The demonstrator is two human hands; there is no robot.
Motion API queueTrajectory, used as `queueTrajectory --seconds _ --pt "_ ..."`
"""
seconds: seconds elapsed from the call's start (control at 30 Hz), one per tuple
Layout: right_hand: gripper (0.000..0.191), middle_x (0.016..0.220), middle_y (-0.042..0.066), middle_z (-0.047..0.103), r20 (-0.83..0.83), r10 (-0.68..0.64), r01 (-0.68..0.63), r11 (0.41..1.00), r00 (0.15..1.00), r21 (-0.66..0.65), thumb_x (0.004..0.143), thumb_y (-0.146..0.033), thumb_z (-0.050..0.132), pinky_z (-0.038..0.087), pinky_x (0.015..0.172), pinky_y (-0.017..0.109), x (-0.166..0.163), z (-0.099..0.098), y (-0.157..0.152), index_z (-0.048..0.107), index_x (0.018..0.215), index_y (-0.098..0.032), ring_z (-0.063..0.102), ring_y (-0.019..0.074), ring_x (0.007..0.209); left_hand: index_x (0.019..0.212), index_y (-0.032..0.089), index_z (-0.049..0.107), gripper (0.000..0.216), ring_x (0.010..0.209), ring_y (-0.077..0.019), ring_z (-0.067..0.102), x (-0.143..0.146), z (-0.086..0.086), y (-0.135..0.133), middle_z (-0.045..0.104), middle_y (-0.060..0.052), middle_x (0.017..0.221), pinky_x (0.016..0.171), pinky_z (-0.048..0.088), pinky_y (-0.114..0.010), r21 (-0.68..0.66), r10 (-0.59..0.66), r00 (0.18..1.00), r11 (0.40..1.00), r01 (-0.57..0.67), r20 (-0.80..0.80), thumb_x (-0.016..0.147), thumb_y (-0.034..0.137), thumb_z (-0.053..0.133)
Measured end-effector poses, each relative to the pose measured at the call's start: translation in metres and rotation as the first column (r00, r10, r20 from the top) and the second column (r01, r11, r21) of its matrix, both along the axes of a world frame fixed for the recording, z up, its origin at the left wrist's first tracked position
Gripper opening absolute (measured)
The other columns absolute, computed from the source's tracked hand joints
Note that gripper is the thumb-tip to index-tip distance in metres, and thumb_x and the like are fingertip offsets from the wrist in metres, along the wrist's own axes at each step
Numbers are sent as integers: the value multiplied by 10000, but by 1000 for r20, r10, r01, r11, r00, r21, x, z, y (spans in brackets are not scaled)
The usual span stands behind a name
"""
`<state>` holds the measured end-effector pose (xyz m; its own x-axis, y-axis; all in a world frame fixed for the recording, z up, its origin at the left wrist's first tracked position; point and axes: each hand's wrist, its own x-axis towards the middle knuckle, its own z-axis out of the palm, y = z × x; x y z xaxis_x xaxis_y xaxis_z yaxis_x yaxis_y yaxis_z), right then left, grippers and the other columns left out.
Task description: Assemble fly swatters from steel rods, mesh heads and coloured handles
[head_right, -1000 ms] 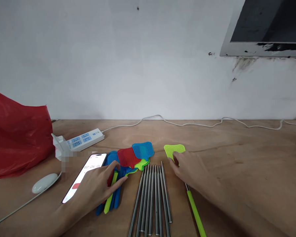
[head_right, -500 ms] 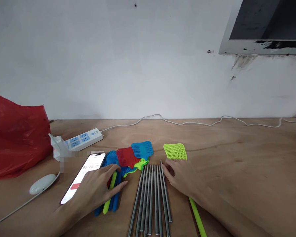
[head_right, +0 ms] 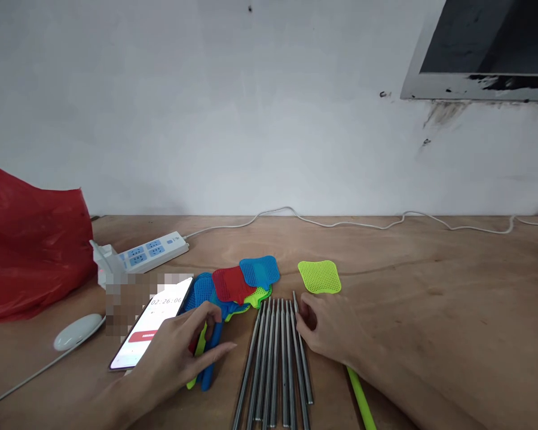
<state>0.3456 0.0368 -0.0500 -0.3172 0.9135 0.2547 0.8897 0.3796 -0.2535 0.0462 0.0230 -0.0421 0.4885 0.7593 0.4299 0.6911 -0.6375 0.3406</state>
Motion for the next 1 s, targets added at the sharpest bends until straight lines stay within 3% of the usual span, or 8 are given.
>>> queueTrajectory --seconds 0.3,0.47,0.63,1.0 --pt "159 615 4 646 44 -81 83 996 996 -42 780 -254 592 230 539 288 -4 3 -3 520 643 -219 556 170 570 811 235 432 318 451 -84 375 5 7 -5 413 104 569 438 299 -189 -129 10 974 991 20 224 926 462 624" --pt "174 606 9 644 86 -88 90 996 992 -27 789 -275 582 213 535 294 -4 0 -3 525 636 -215 549 174 568 878 233 456 227 562 -111 483 3 12 -7 548 42 736 508 379 -216 -55 -91 978 993 103 186 939 370 626" --pt "183 620 14 659 108 -81 85 996 991 -36 804 -281 572 201 534 295 -4 0 -2 537 639 -211 553 172 570 942 238 466 72 662 -148 557 5 23 -12 581 20 792 597 437 -257 -49 -176 979 982 181 104 933 222 535" --pt "212 595 50 665 125 -163 168 985 979 -32 764 -278 577 177 546 308 -6 3 -4 537 570 -205 545 192 557 1053 262 450 141 634 -140 586 1 14 -11 591 51 763 605 459 -250 -59 -163 983 984 169 90 962 209 543"
